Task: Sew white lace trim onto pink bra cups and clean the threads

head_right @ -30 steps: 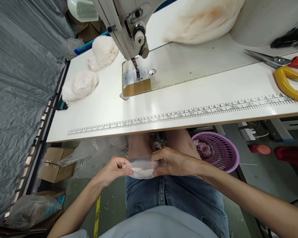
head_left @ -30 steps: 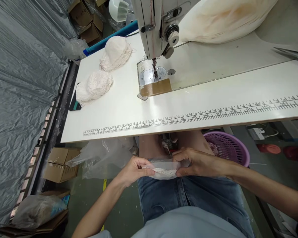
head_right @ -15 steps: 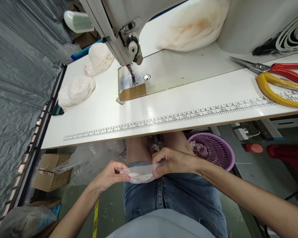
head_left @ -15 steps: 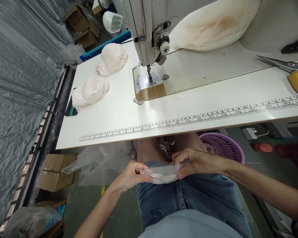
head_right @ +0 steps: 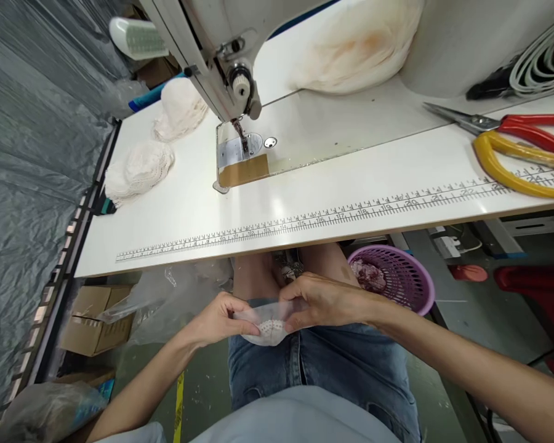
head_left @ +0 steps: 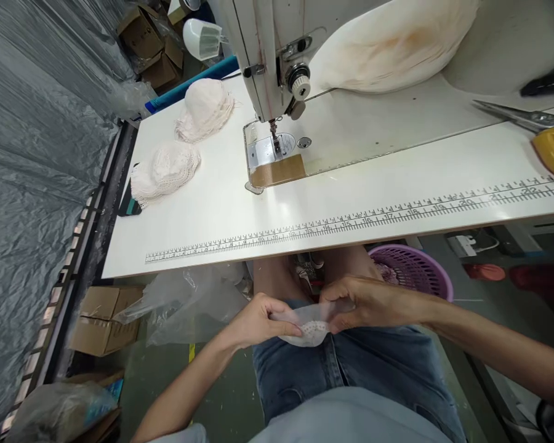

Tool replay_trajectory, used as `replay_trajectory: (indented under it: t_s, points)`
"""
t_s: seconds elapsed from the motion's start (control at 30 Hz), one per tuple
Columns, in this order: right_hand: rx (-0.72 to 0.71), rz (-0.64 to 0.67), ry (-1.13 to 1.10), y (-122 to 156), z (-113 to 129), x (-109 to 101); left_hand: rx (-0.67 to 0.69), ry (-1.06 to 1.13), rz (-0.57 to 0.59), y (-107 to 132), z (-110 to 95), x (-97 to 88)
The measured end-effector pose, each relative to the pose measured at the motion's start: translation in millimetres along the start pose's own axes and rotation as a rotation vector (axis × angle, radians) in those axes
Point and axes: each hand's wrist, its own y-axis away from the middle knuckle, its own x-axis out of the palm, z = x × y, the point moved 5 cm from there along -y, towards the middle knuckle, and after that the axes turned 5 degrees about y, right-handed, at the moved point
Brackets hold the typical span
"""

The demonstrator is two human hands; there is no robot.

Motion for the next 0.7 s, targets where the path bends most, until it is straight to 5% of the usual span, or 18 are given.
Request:
replay_trajectory:
  t_s: [0.23, 0.7]
  points:
    - [0.032, -0.023, -0.217, 11, -21, 1, -0.085, 0.112, -0.096, 14, 17, -21.3]
    - [0.024, -0.141, -0.315, 6, -31, 5, -0.078, 0.137, -0.126, 20, 22, -26.6]
